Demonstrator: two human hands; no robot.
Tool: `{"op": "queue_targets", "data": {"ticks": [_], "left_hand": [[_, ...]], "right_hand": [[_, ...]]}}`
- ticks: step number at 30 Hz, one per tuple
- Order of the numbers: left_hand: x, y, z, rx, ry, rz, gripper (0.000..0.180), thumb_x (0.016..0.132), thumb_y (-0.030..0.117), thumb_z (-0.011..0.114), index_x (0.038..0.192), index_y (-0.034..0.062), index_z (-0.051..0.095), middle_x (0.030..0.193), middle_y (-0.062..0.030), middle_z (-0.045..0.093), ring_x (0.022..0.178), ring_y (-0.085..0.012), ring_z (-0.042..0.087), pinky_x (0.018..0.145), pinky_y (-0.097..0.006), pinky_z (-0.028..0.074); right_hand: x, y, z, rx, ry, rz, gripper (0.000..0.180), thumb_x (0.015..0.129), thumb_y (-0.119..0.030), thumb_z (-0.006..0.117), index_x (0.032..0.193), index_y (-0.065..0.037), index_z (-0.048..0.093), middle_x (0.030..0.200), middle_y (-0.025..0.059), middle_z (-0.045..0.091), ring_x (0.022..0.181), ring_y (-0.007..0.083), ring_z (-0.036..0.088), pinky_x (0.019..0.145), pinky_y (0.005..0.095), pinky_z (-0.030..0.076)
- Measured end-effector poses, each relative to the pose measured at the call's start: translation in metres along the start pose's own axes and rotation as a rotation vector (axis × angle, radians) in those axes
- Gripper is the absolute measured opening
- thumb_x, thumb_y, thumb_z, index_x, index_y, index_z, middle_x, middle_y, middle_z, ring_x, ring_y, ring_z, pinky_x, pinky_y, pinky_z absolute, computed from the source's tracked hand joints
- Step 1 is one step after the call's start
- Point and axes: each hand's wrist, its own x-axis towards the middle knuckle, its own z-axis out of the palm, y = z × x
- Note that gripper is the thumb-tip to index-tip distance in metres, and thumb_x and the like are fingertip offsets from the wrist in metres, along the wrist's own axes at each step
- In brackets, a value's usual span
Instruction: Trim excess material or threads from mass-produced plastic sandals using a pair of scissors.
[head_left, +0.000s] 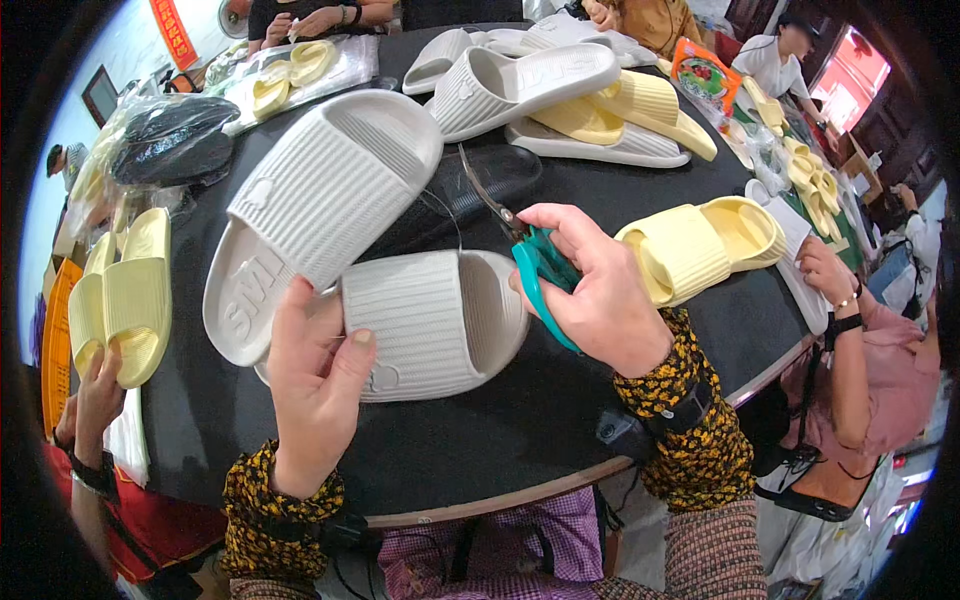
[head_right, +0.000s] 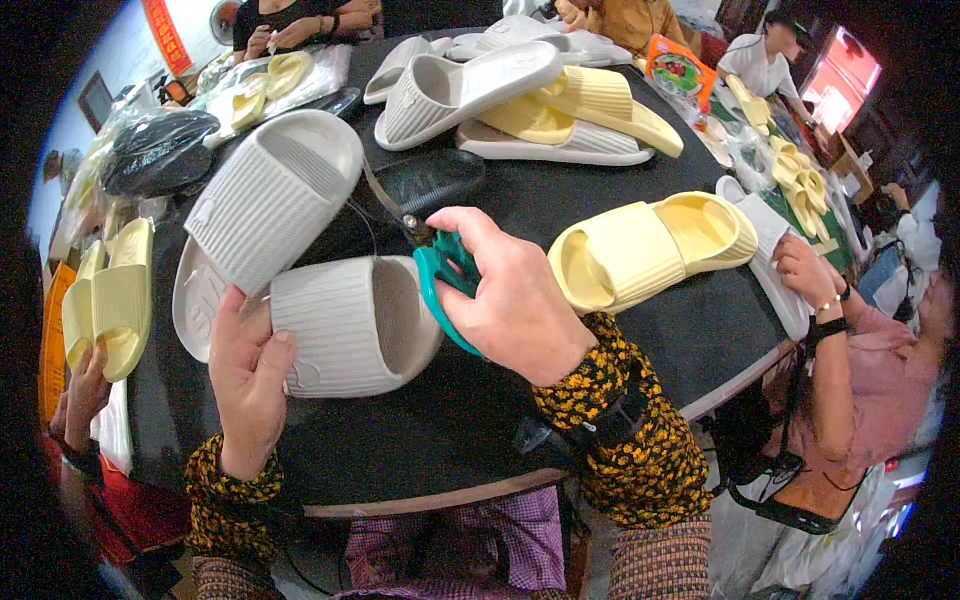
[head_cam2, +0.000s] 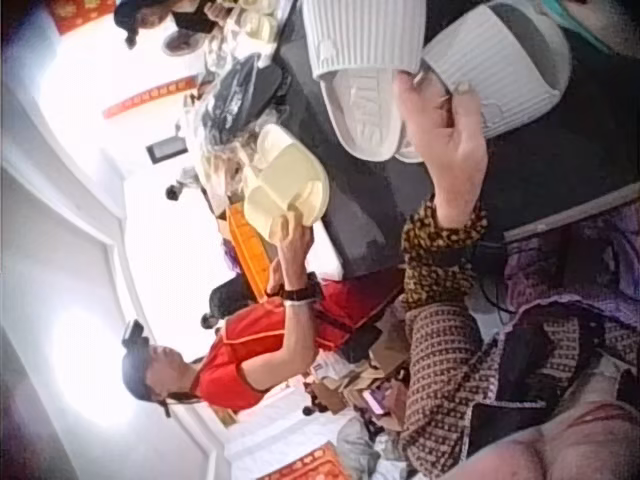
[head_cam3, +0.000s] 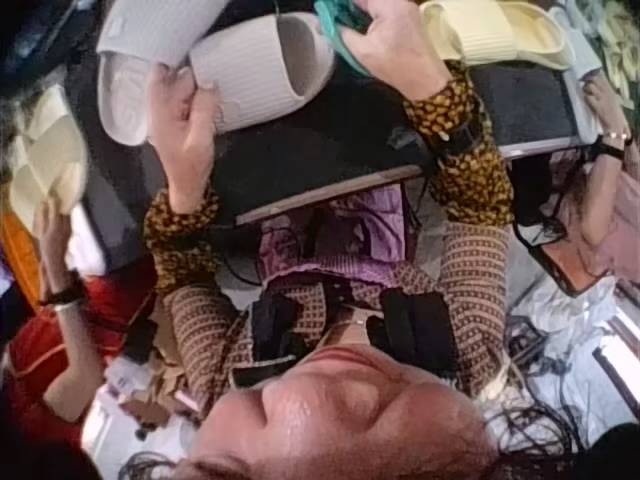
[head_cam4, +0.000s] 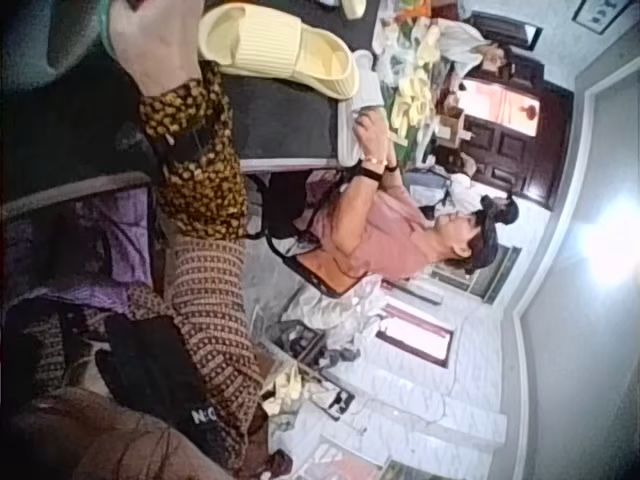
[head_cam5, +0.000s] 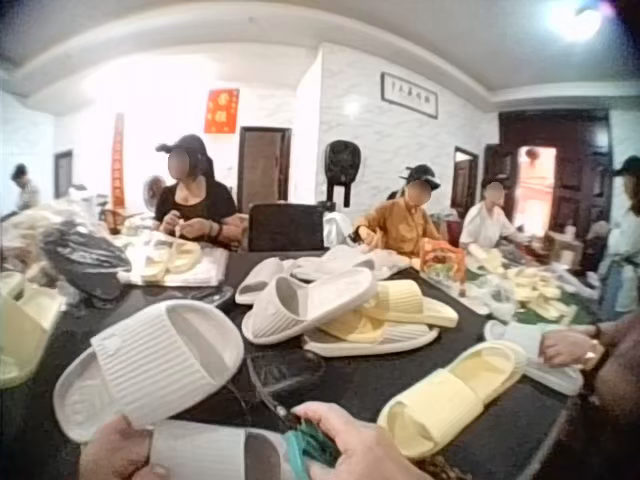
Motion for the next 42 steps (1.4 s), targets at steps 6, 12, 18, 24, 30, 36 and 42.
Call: {"op": "queue_targets", "data": {"ticks": [6,12,18,24,30,36,42], "left_hand": [[0.001,0.004,-0.002,-0.067,0.073,0.084,0.063,0.091,-0.005,0.045,0.142,-0.0085,0.008,0.128,-0.0260,0.050,0.111,-0.0210,0.055,0.086,-0.026,0.044],[0.005,0.022,0.005,0.000,0.016,-0.112,0.065,0.085,-0.010,0.045,0.141,-0.0098,0.012,0.115,-0.0176,0.055,0.087,-0.0116,0.057,0.069,-0.019,0.044],[-0.010,0.003,-0.013,0.107,-0.036,-0.118,0.064,0.082,-0.004,0.046,0.139,-0.0104,0.018,0.118,-0.0216,0.056,0.108,-0.0197,0.054,0.095,-0.029,0.039],[-0.012,0.002,0.005,-0.042,-0.060,-0.224,0.049,0.090,0.013,0.059,0.131,-0.0075,0.041,0.105,-0.0132,0.061,0.093,-0.0179,0.057,0.078,-0.029,0.046],[0.000,0.002,0.007,-0.113,-0.246,-0.284,0.047,0.087,0.000,0.046,0.131,-0.0086,0.036,0.089,-0.0076,0.063,0.072,-0.0072,0.054,0.067,-0.019,0.041],[-0.002,0.013,0.011,-0.169,-0.287,-0.267,0.044,0.083,-0.001,0.046,0.126,-0.0081,0.042,0.090,-0.0091,0.063,0.074,-0.0089,0.056,0.066,-0.020,0.043],[-0.013,0.046,0.023,-0.360,-0.135,-0.329,0.044,0.078,-0.003,0.044,0.121,-0.0088,0.044,0.094,-0.0153,0.065,0.082,-0.0166,0.062,0.076,-0.025,0.048]], "right_hand": [[0.002,-0.023,0.001,0.051,-0.106,0.100,0.036,0.078,-0.009,0.065,0.112,-0.005,0.053,0.089,0.0159,0.063,0.077,0.0249,0.065,0.070,0.0342,0.052],[-0.002,-0.013,-0.015,-0.124,-0.026,-0.111,0.034,0.077,-0.012,0.065,0.109,-0.007,0.055,0.085,0.0150,0.063,0.071,0.0263,0.064,0.065,0.0353,0.051],[0.005,0.004,-0.004,-0.031,-0.042,-0.013,0.036,0.079,-0.014,0.064,0.112,-0.002,0.053,0.080,0.0205,0.064,0.075,0.0300,0.067,0.068,0.0367,0.051],[0.008,0.034,-0.004,0.006,0.206,-0.089,0.037,0.079,-0.015,0.066,0.111,-0.001,0.053,0.082,0.0200,0.064,0.077,0.0322,0.066,0.069,0.0361,0.050],[0.010,0.027,-0.009,0.004,0.313,-0.087,0.037,0.080,-0.016,0.067,0.110,-0.001,0.053,0.082,0.0188,0.064,0.077,0.0319,0.065,0.069,0.0365,0.050],[0.012,0.034,-0.004,0.005,0.289,-0.051,0.037,0.078,-0.019,0.065,0.108,-0.001,0.053,0.083,0.0241,0.063,0.081,0.0391,0.062,0.071,0.0437,0.049],[0.015,0.048,0.001,-0.003,0.361,-0.042,0.036,0.079,-0.020,0.065,0.109,-0.002,0.054,0.084,0.0223,0.065,0.080,0.0369,0.064,0.071,0.0421,0.050]]}}
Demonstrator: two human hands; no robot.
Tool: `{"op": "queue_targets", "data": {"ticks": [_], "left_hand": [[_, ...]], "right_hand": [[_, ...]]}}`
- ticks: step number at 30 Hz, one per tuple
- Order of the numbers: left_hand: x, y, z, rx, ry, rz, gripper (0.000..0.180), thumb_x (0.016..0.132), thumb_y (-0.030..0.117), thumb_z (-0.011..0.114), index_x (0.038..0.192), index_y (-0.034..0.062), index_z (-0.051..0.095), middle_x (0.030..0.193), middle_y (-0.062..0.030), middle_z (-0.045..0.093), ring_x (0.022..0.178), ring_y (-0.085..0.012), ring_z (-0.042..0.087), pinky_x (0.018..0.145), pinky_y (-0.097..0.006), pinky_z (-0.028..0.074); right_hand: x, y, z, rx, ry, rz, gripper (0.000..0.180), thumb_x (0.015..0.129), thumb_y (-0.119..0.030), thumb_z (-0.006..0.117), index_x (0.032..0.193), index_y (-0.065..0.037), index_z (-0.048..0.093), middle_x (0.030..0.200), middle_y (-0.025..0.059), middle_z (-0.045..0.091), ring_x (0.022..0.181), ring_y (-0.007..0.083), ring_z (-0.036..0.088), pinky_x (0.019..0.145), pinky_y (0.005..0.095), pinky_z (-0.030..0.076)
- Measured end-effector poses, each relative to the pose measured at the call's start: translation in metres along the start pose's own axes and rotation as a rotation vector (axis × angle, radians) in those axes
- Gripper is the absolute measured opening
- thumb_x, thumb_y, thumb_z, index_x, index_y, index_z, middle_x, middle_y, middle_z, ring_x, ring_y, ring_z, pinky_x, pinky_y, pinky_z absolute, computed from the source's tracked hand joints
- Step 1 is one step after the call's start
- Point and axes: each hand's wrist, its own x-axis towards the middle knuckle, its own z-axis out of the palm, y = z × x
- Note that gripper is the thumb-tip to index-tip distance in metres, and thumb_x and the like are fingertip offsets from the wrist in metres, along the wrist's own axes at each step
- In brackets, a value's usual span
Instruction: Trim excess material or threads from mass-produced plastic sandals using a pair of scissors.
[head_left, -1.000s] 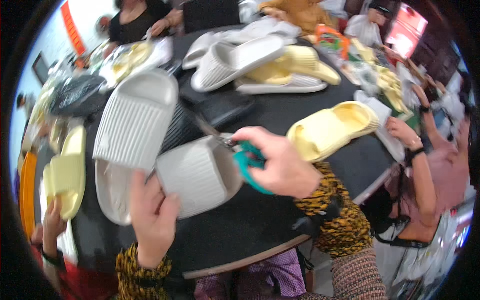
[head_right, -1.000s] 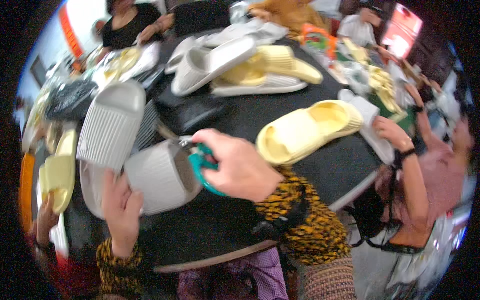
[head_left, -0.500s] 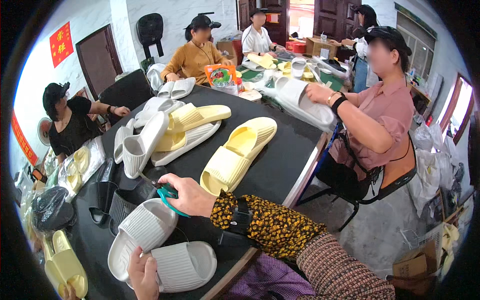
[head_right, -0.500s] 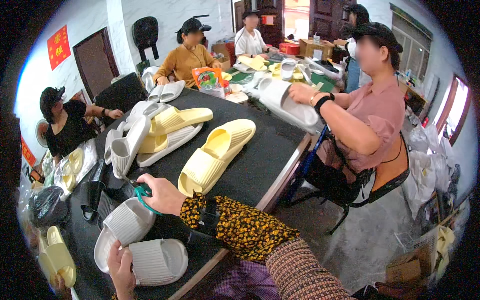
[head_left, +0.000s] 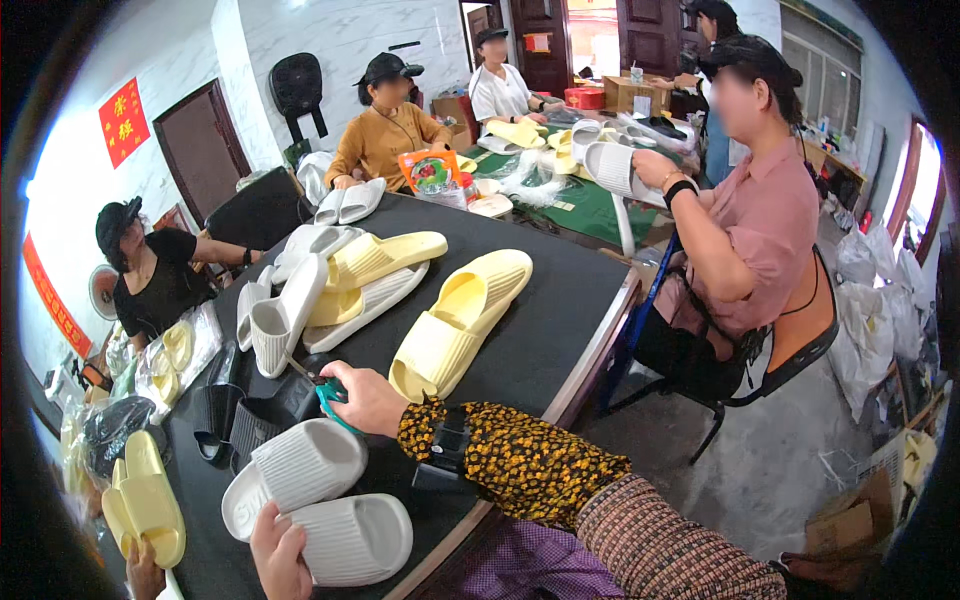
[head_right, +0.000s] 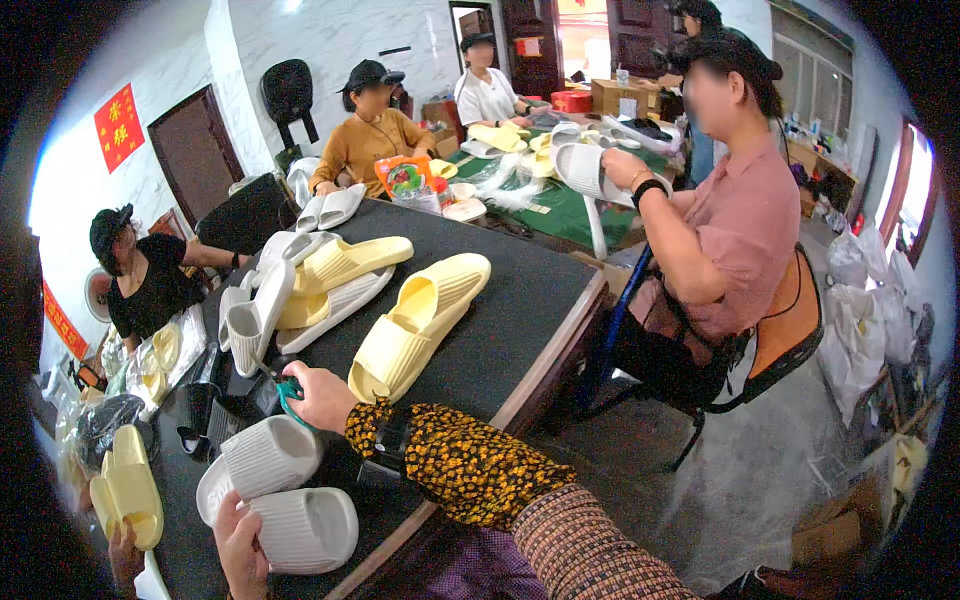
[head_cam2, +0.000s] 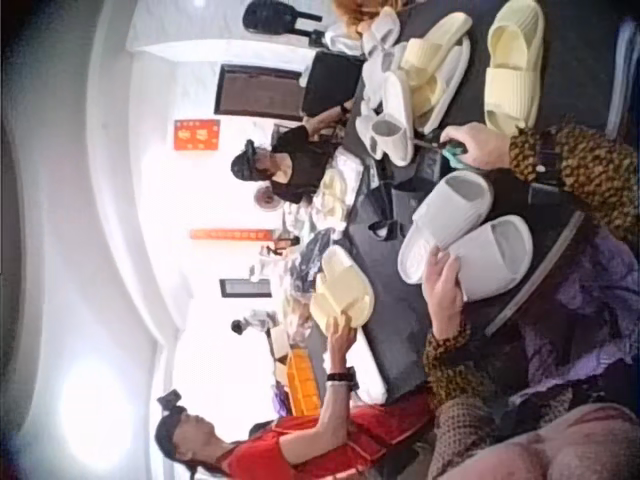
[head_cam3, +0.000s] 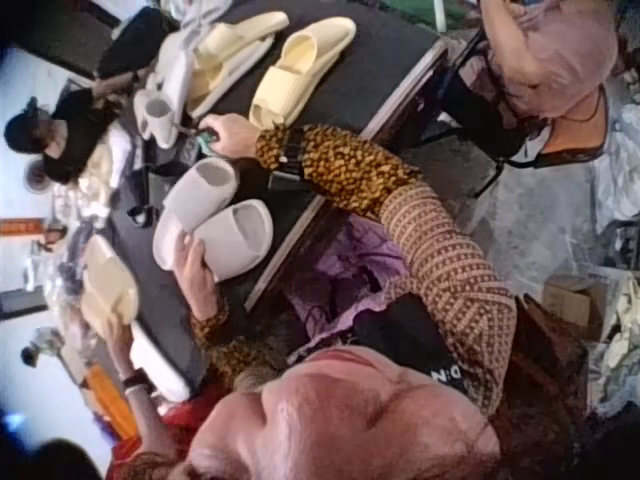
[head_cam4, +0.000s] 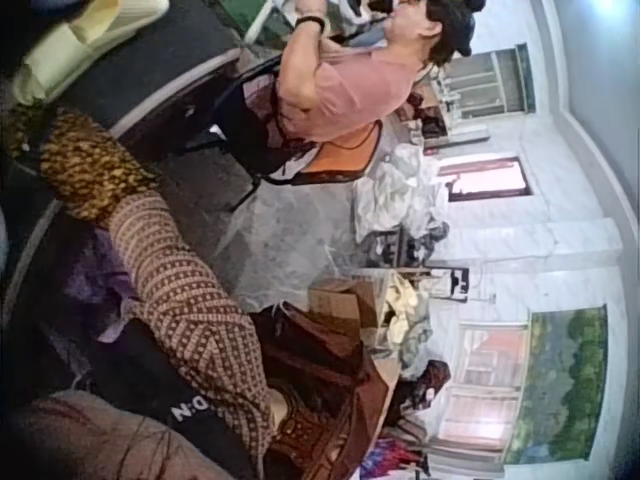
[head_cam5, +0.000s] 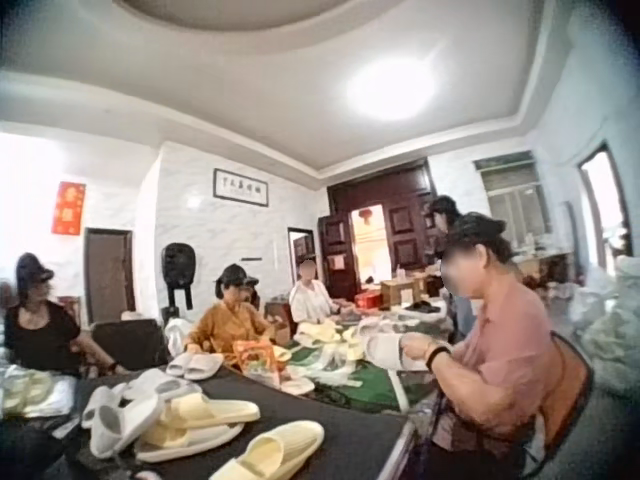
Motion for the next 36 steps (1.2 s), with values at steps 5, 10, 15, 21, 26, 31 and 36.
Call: {"op": "queue_targets", "data": {"ticks": [5,10,15,21,26,31,36], "left_hand": [[-0.020,0.036,0.006,0.106,0.039,0.049,0.043,0.089,0.004,0.054,0.129,-0.0090,0.042,0.106,-0.0139,0.060,0.096,-0.0187,0.058,0.080,-0.029,0.045],[-0.015,0.064,0.045,0.050,-0.004,0.052,0.052,0.090,0.008,0.056,0.136,-0.0068,0.036,0.120,-0.0189,0.055,0.107,-0.0254,0.055,0.092,-0.033,0.043],[0.023,0.064,0.101,-0.031,0.023,0.128,0.032,0.086,0.005,0.050,0.114,-0.0090,0.049,0.112,-0.0155,0.055,0.097,-0.0188,0.056,0.086,-0.029,0.045],[0.100,0.092,0.136,-0.151,-0.199,0.149,0.030,0.091,0.009,0.053,0.118,-0.0043,0.051,0.116,-0.0139,0.059,0.105,-0.0216,0.058,0.097,-0.034,0.044],[0.167,0.095,0.211,-0.165,-0.282,0.146,0.022,0.094,0.016,0.052,0.107,-0.0015,0.056,0.098,-0.0081,0.064,0.092,-0.0179,0.061,0.083,-0.030,0.049],[0.216,0.048,0.223,-0.013,-0.304,-0.070,0.036,0.095,0.028,0.051,0.113,-0.0026,0.046,0.094,-0.0210,0.061,0.079,-0.0319,0.065,0.064,-0.042,0.055],[0.186,0.035,0.233,0.203,-0.324,-0.049,0.057,0.092,0.026,0.055,0.134,-0.0045,0.031,0.107,-0.0216,0.056,0.085,-0.0290,0.063,0.065,-0.036,0.054]], "right_hand": [[-0.002,0.001,-0.006,-0.051,-0.042,0.089,0.039,0.079,-0.024,0.064,0.110,-0.002,0.053,0.087,0.0238,0.064,0.084,0.0393,0.063,0.074,0.0458,0.049],[-0.003,-0.007,-0.008,-0.165,-0.205,0.112,0.041,0.079,-0.026,0.063,0.111,-0.003,0.053,0.087,0.0235,0.064,0.085,0.0402,0.062,0.075,0.0470,0.048],[-0.007,0.017,-0.001,-0.165,-0.255,-0.007,0.048,0.075,-0.017,0.067,0.115,0.001,0.047,0.089,0.0226,0.064,0.086,0.0383,0.063,0.077,0.0460,0.050],[-0.006,0.001,0.032,0.145,-0.225,-0.063,0.026,0.079,-0.026,0.061,0.096,-0.006,0.063,0.092,0.0171,0.066,0.085,0.0359,0.064,0.070,0.0416,0.052],[-0.002,-0.008,0.026,-0.337,-0.532,0.129,0.044,0.087,-0.023,0.054,0.125,-0.003,0.044,0.114,0.0138,0.060,0.103,0.0262,0.059,0.087,0.0333,0.048],[0.014,-0.020,0.024,-0.454,-0.570,0.372,0.042,0.066,-0.024,0.072,0.101,-0.004,0.061,0.096,0.0128,0.066,0.087,0.0245,0.065,0.076,0.0341,0.052],[-0.006,0.020,0.059,-0.474,-0.163,0.241,0.019,0.079,-0.022,0.060,0.070,-0.010,0.071,0.070,0.0098,0.068,0.072,0.0253,0.068,0.065,0.0359,0.053]]}}
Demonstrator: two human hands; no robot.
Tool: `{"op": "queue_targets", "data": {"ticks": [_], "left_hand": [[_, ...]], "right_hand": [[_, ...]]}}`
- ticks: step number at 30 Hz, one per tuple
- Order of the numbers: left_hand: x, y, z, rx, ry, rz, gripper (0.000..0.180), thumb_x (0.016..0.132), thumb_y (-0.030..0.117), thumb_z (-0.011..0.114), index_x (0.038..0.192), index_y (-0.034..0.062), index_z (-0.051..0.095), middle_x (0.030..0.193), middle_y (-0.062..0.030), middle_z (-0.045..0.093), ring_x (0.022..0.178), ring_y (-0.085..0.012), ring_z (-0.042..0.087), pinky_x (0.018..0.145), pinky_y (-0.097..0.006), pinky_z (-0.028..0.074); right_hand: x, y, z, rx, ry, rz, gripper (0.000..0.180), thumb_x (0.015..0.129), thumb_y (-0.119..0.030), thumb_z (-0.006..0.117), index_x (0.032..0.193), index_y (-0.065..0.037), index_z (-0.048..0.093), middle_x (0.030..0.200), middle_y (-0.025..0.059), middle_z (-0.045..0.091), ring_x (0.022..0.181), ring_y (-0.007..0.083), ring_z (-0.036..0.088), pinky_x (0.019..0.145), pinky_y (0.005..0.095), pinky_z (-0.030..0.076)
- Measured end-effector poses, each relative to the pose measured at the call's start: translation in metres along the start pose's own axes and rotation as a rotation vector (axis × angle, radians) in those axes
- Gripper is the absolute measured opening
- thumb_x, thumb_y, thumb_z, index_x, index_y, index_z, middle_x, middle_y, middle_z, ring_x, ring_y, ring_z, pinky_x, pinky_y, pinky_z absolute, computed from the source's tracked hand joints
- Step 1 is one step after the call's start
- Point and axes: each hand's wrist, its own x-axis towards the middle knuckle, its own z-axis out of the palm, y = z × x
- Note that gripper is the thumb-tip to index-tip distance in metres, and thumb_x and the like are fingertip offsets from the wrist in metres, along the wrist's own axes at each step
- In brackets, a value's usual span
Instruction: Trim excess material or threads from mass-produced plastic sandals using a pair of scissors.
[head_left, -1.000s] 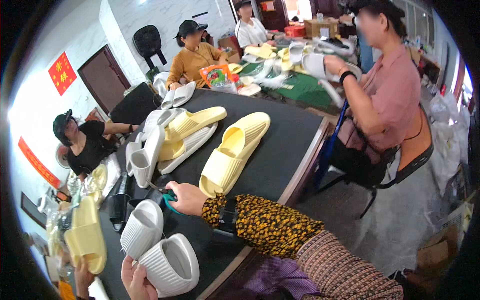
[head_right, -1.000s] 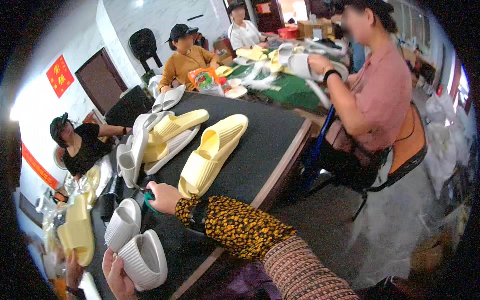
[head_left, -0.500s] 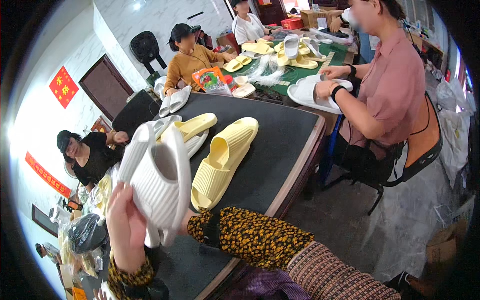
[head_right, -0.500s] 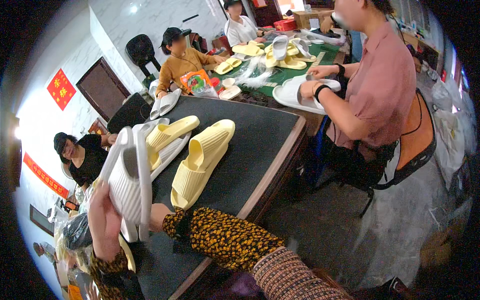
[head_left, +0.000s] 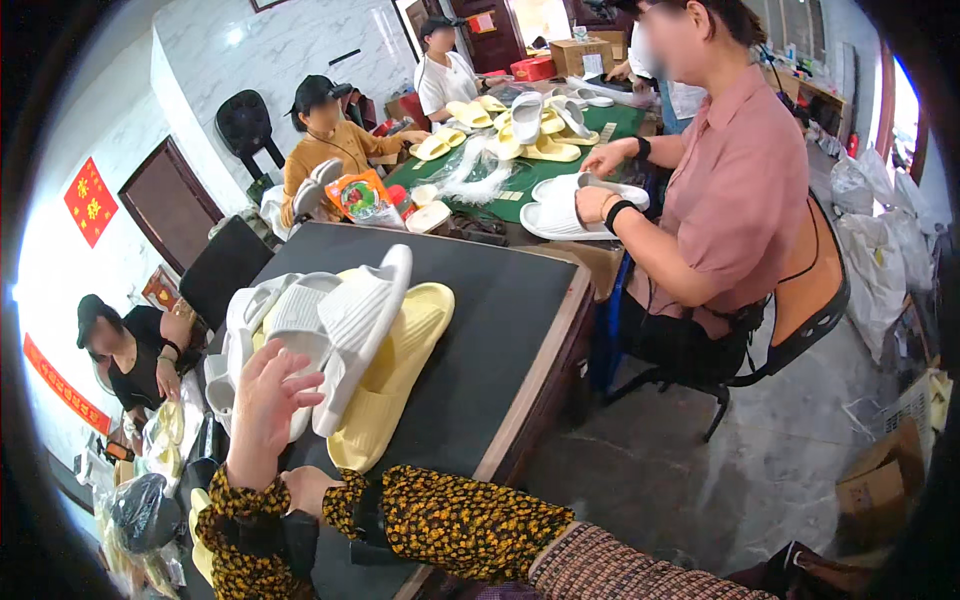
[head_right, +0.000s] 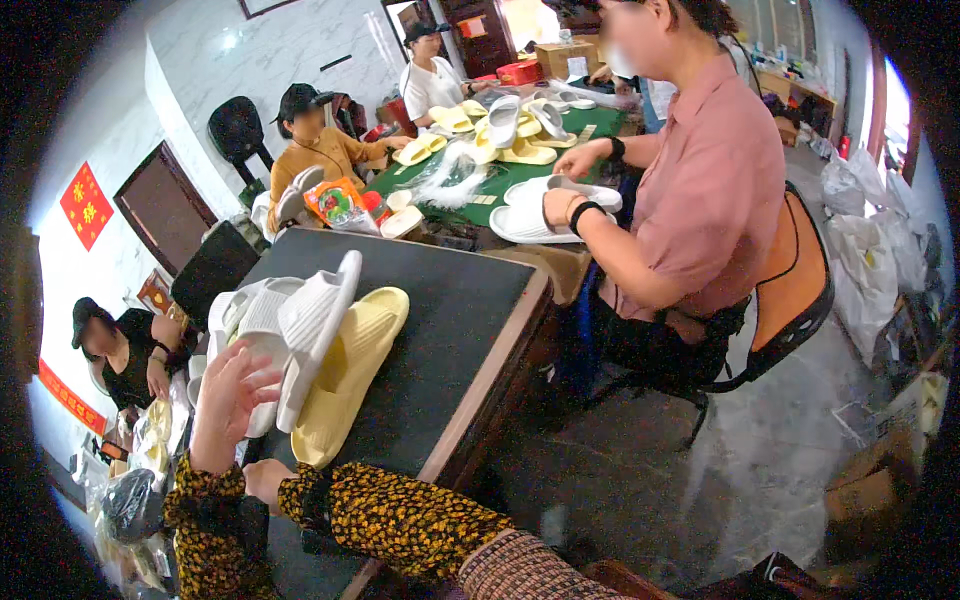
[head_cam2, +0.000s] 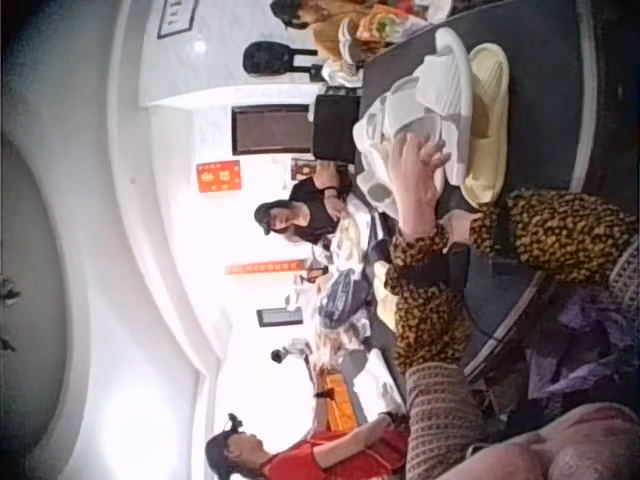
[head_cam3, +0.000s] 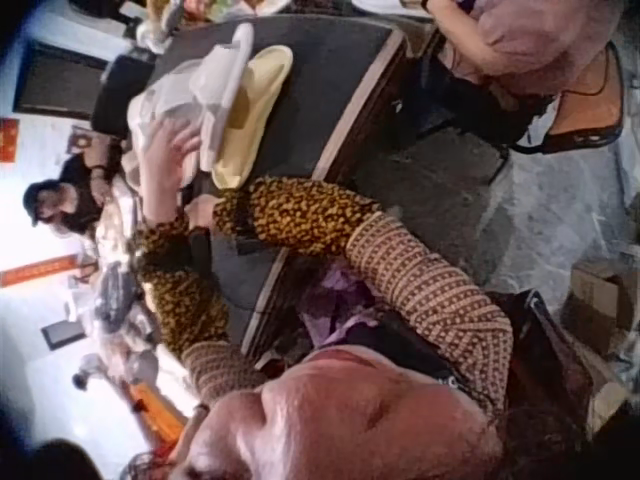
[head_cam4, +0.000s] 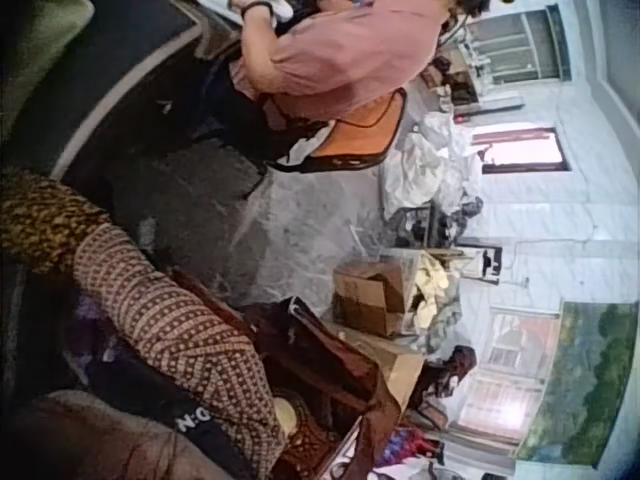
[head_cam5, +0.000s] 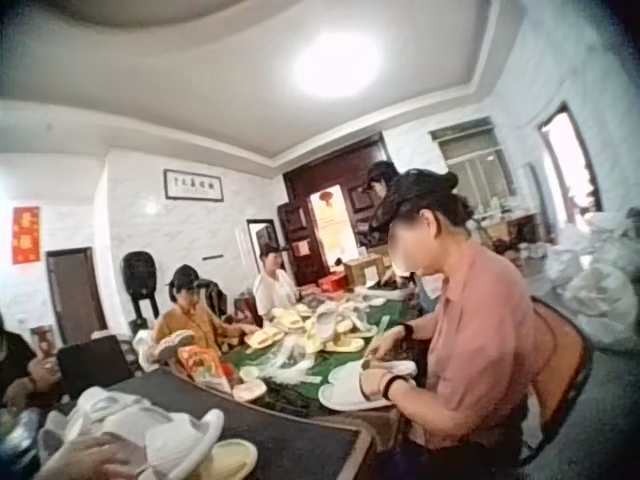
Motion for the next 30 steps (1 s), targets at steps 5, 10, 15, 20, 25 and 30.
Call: {"op": "queue_targets", "data": {"ticks": [5,10,15,20,25,30], "left_hand": [[-0.041,0.003,-0.016,0.110,0.021,0.078,0.055,0.090,0.019,0.052,0.135,-0.0053,0.031,0.109,-0.0199,0.058,0.083,-0.0227,0.063,0.065,-0.029,0.053],[-0.088,-0.007,-0.022,0.163,0.026,0.132,0.049,0.092,0.015,0.050,0.133,-0.0057,0.034,0.110,-0.0191,0.059,0.083,-0.0200,0.063,0.068,-0.027,0.052],[-0.146,-0.027,-0.062,0.258,0.065,0.224,0.038,0.092,0.006,0.047,0.128,-0.0046,0.040,0.109,-0.0183,0.062,0.084,-0.0177,0.063,0.070,-0.026,0.052],[-0.209,-0.066,-0.110,0.308,0.189,0.112,0.032,0.091,0.000,0.049,0.123,-0.0018,0.048,0.113,-0.0136,0.062,0.089,-0.0156,0.063,0.074,-0.026,0.051],[-0.256,-0.085,-0.140,0.397,0.285,0.012,0.021,0.091,0.001,0.052,0.110,-0.0040,0.056,0.102,-0.0089,0.064,0.088,-0.0134,0.063,0.076,-0.025,0.051],[-0.297,-0.098,-0.188,0.477,0.486,0.047,0.017,0.090,0.003,0.055,0.105,-0.0042,0.060,0.089,-0.0073,0.066,0.080,-0.0110,0.063,0.072,-0.024,0.050]], "right_hand": [[-0.021,-0.003,-0.077,0.149,-0.165,-0.318,0.018,0.075,-0.015,0.060,0.086,-0.002,0.063,0.085,0.0184,0.066,0.082,0.0336,0.065,0.070,0.0441,0.051],[0.005,0.026,-0.011,0.260,-0.103,-0.357,0.034,0.072,-0.018,0.066,0.100,0.000,0.060,0.095,0.0197,0.065,0.093,0.0322,0.063,0.081,0.0422,0.050],[-0.017,0.017,-0.067,0.738,-0.034,-0.341,0.040,0.073,-0.025,0.065,0.104,0.000,0.056,0.094,0.0226,0.064,0.092,0.0381,0.062,0.079,0.0458,0.048],[-0.007,0.009,-0.065,0.330,-0.100,-0.166,0.039,0.074,-0.024,0.060,0.106,-0.002,0.059,0.093,0.0254,0.064,0.091,0.0403,0.062,0.082,0.0467,0.048],[-0.008,0.023,-0.069,0.265,-0.017,-0.152,0.034,0.075,-0.023,0.065,0.106,-0.007,0.061,0.086,0.0209,0.066,0.082,0.0356,0.065,0.072,0.0422,0.051],[-0.013,0.007,-0.072,0.240,-0.099,-0.141,0.039,0.077,-0.027,0.065,0.110,-0.007,0.058,0.084,0.0207,0.066,0.081,0.0338,0.066,0.071,0.0411,0.051]]}}
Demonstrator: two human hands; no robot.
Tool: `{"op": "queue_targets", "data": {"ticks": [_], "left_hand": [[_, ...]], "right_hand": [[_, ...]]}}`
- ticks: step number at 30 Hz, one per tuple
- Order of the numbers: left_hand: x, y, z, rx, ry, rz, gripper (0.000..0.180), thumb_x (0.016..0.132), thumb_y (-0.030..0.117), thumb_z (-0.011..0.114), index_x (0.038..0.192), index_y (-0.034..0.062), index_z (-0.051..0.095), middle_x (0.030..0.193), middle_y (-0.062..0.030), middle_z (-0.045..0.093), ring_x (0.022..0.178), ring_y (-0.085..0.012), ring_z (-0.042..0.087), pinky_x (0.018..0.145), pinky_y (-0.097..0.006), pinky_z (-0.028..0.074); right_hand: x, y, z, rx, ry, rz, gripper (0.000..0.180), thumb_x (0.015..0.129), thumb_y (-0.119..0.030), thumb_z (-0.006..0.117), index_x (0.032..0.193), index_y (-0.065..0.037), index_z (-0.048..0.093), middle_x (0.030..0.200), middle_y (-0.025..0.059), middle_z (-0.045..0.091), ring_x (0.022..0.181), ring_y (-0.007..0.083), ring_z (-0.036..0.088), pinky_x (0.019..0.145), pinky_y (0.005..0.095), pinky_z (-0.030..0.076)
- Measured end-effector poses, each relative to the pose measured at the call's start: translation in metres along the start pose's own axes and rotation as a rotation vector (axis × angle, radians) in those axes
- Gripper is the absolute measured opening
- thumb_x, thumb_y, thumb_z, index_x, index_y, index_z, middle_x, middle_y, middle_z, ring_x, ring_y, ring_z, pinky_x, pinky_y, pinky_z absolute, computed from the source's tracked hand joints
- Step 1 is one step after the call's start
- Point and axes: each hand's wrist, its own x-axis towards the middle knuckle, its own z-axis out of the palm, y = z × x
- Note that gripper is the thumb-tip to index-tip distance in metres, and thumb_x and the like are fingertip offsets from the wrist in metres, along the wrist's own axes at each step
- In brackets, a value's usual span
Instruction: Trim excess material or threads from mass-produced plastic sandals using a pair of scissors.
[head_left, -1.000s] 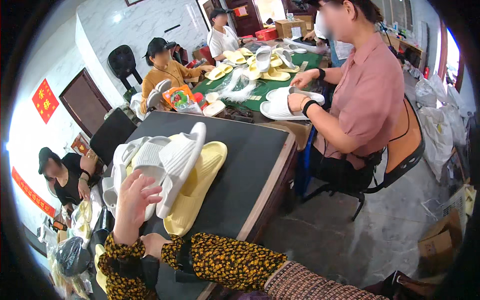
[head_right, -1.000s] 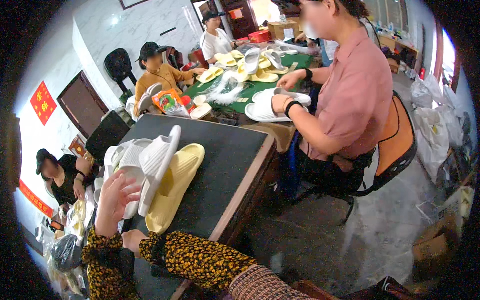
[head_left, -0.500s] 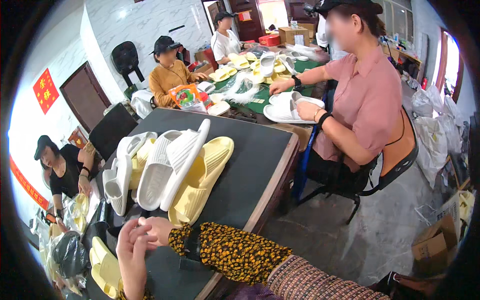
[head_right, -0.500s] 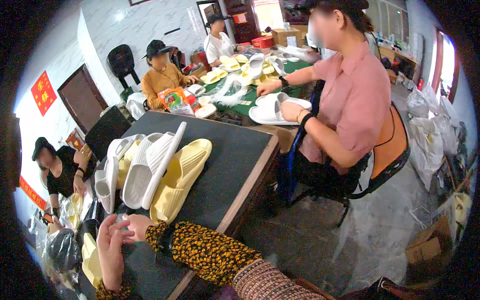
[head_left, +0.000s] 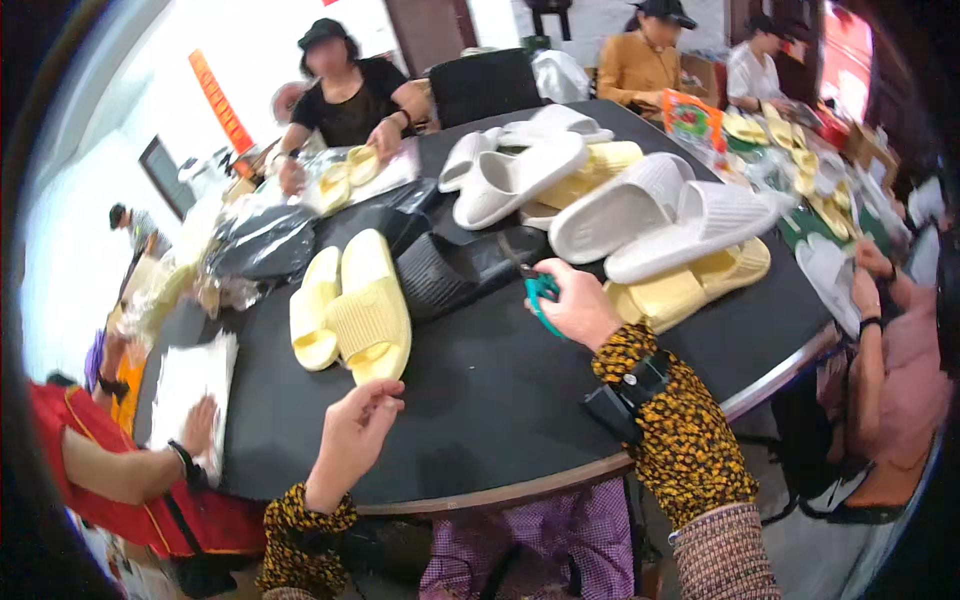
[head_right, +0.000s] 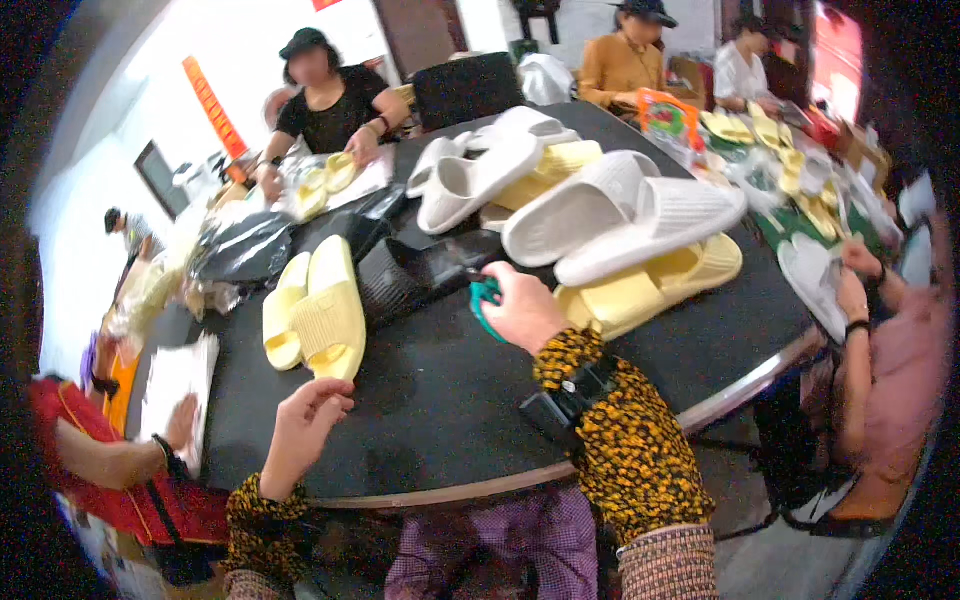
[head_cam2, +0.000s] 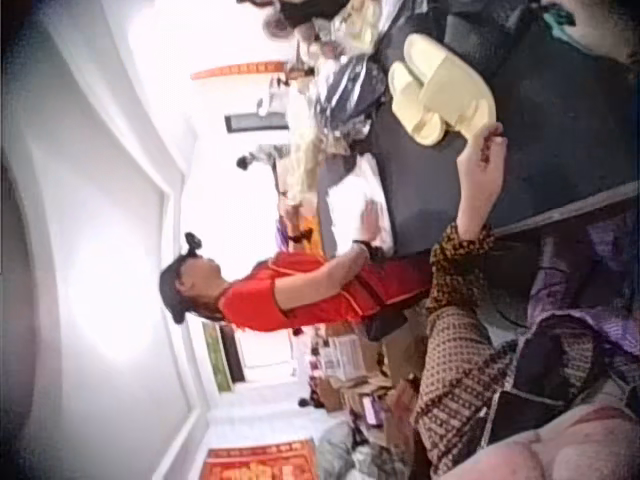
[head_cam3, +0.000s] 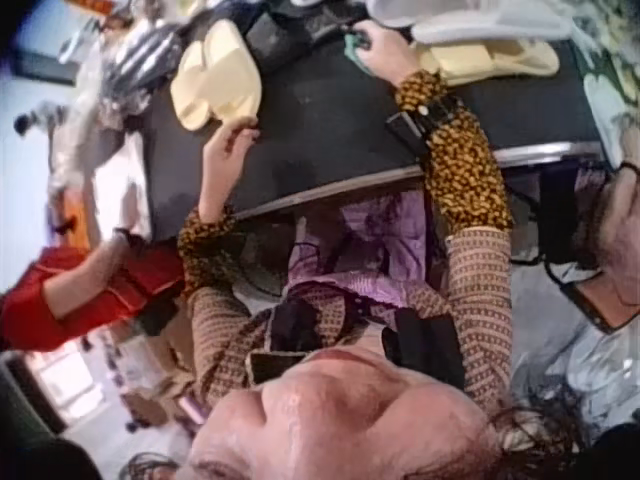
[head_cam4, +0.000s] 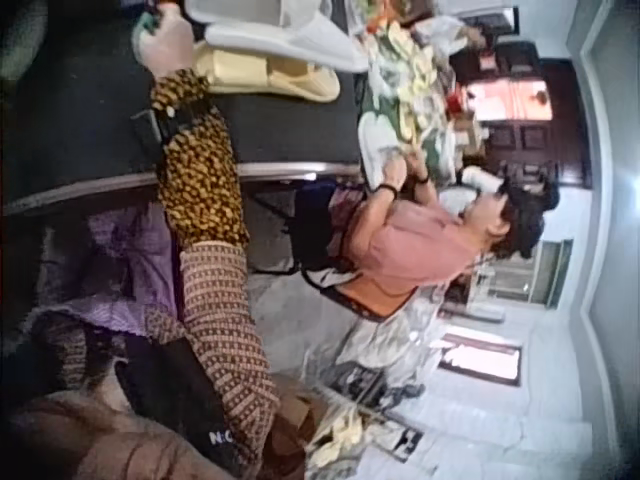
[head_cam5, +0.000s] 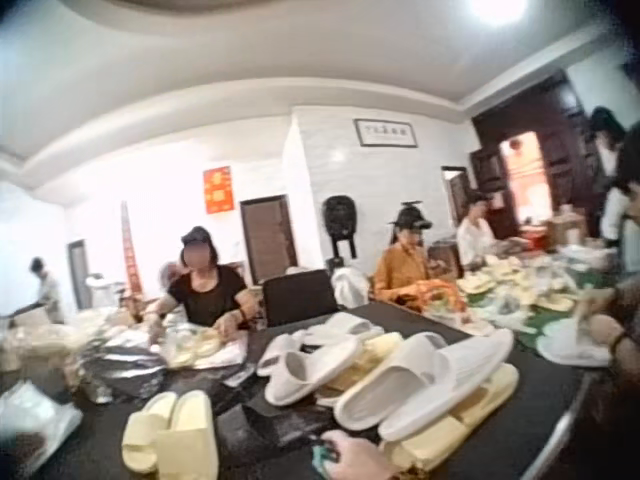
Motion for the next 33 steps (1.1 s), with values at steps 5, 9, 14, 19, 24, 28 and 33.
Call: {"op": "queue_targets", "data": {"ticks": [5,9,14,19,24,28,33], "left_hand": [[0.006,-0.021,-0.031,0.285,0.251,0.183,0.019,0.089,0.006,0.057,0.105,-0.0033,0.061,0.079,-0.0036,0.063,0.071,-0.0081,0.056,0.065,-0.023,0.046],[0.039,-0.040,-0.070,0.401,0.368,0.170,0.022,0.086,0.007,0.057,0.105,-0.0044,0.060,0.093,-0.0174,0.065,0.079,-0.0205,0.065,0.068,-0.030,0.051],[0.109,-0.081,-0.116,0.573,0.354,0.271,0.034,0.082,0.010,0.059,0.114,-0.0014,0.056,0.111,-0.0180,0.060,0.099,-0.0275,0.061,0.083,-0.035,0.049],[0.150,-0.084,-0.120,0.901,0.197,0.191,0.057,0.076,0.013,0.059,0.131,0.0064,0.045,0.131,-0.0184,0.049,0.120,-0.0363,0.046,0.100,-0.044,0.038],[0.170,-0.089,-0.098,0.943,0.085,0.115,0.059,0.078,0.023,0.060,0.134,0.0151,0.043,0.124,-0.0161,0.055,0.113,-0.0371,0.052,0.095,-0.052,0.038],[0.161,-0.059,-0.095,0.971,-0.033,-0.075,0.025,0.083,0.025,0.056,0.102,0.0141,0.067,0.104,-0.0145,0.065,0.103,-0.0332,0.058,0.090,-0.049,0.042],[0.140,-0.048,-0.081,0.753,-0.058,0.177,0.021,0.082,0.018,0.055,0.090,0.0019,0.066,0.077,-0.0200,0.064,0.071,-0.0325,0.064,0.065,-0.037,0.050]], "right_hand": [[0.000,0.008,0.003,-0.014,0.023,-0.054,0.039,0.075,-0.025,0.072,0.106,-0.004,0.059,0.083,0.0185,0.066,0.080,0.0319,0.067,0.070,0.0381,0.051],[0.002,0.011,0.003,0.034,-0.015,-0.035,0.039,0.074,-0.022,0.073,0.104,-0.002,0.059,0.079,0.0175,0.066,0.074,0.0293,0.066,0.067,0.0363,0.050],[0.003,0.010,0.002,-0.028,0.003,-0.073,0.040,0.074,-0.023,0.074,0.105,-0.001,0.059,0.079,0.0176,0.065,0.073,0.0280,0.066,0.067,0.0364,0.050],[0.002,0.006,0.002,0.021,-0.027,-0.056,0.040,0.075,-0.022,0.073,0.105,-0.001,0.059,0.079,0.0177,0.066,0.075,0.0286,0.066,0.068,0.0364,0.050],[0.001,0.013,-0.001,-0.008,-0.020,-0.043,0.038,0.075,-0.025,0.071,0.105,-0.003,0.059,0.081,0.0193,0.066,0.078,0.0329,0.066,0.069,0.0390,0.051],[0.002,0.009,0.002,-0.030,-0.016,-0.056,0.037,0.077,-0.024,0.067,0.108,-0.005,0.058,0.085,0.0214,0.065,0.082,0.0363,0.065,0.071,0.0412,0.051],[0.004,0.008,0.005,-0.024,-0.019,-0.054,0.037,0.077,-0.024,0.068,0.108,-0.006,0.058,0.086,0.0214,0.065,0.083,0.0363,0.065,0.071,0.0411,0.051]]}}
